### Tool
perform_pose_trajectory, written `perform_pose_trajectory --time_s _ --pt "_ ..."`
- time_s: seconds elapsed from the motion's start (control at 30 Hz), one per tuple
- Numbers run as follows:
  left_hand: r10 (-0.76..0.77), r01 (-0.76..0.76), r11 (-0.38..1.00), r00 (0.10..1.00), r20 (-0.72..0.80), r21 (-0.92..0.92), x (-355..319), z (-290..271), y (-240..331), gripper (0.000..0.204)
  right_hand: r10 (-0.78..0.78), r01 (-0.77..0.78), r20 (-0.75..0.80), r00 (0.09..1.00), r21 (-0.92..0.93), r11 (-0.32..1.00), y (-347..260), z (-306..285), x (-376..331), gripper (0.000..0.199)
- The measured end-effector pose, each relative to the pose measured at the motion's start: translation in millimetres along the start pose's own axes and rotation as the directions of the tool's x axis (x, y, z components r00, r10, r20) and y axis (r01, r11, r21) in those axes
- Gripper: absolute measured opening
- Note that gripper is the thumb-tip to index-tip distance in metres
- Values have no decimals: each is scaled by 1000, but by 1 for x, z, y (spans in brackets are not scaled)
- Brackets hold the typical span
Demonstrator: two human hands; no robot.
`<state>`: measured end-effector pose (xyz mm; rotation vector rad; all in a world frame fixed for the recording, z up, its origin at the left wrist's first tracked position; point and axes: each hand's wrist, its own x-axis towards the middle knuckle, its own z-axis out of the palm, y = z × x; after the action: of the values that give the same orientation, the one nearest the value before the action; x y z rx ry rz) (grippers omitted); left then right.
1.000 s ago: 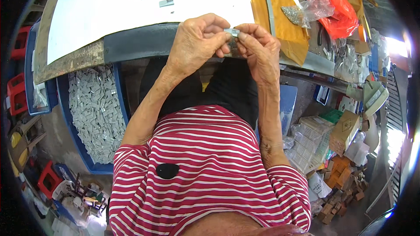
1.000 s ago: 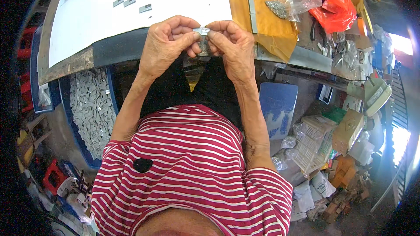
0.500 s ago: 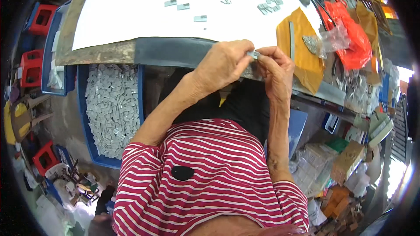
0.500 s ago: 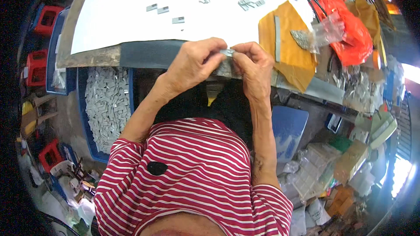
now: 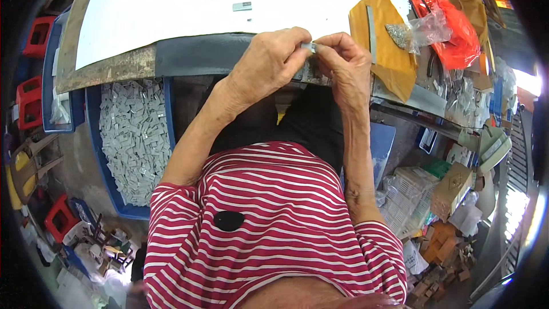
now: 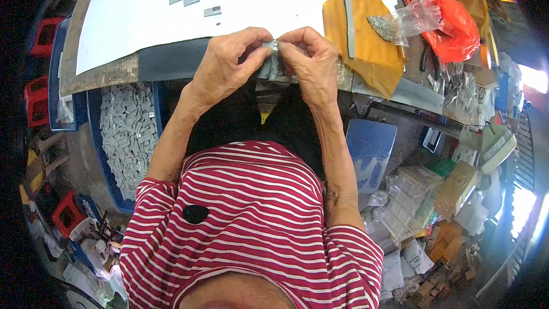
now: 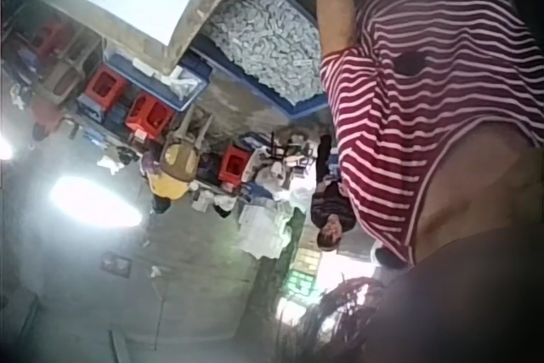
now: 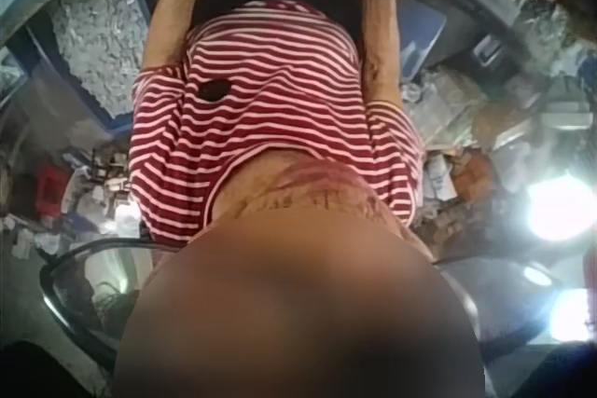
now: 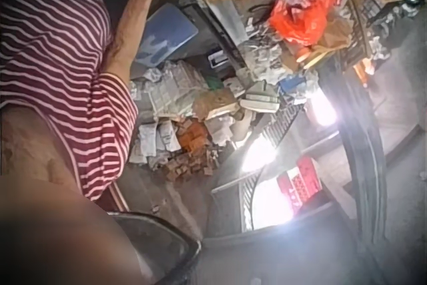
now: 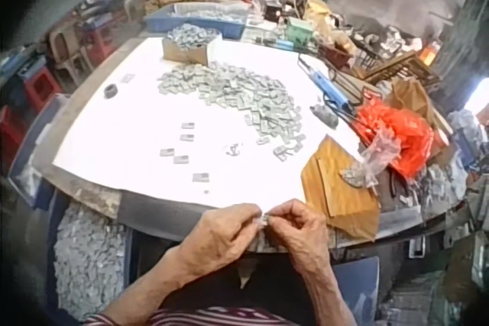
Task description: Sorting and inspecting small metal hardware components at a workbench.
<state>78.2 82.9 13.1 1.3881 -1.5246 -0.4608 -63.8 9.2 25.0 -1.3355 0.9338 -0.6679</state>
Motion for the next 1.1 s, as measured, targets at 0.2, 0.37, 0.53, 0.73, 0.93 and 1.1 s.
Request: perform_pose_trajectory --time_s 0.2,0.37,0.53,0.73,0.93,1.1 --pt "17 -17 1000 1000 -5 8 -2 1 -2 19 -16 16 26 1000 1 1000 0 -1 1 6" --pt "11 -11 1000 1000 11 -11 -3 2 -3 19 -39 38 34 999 25 999 2 -2 1 4" --pt "37 -37 999 999 -2 -4 -5 2 -2 19 -77 76 42 996 32 997 1 -2 0 3" --pt "0 1 1000 999 -40 15 -5 6 1 18 37 -56 83 996 243 968 4 -2 0 8" --pt "18 -12 999 988 -152 41 -9 13 2 17 13 -26 46 999 291 956 5 5 -2 12" --pt "76 -58 995 972 -224 87 -9 17 1 17 41 -57 48 998 437 898 6 12 -3 13"
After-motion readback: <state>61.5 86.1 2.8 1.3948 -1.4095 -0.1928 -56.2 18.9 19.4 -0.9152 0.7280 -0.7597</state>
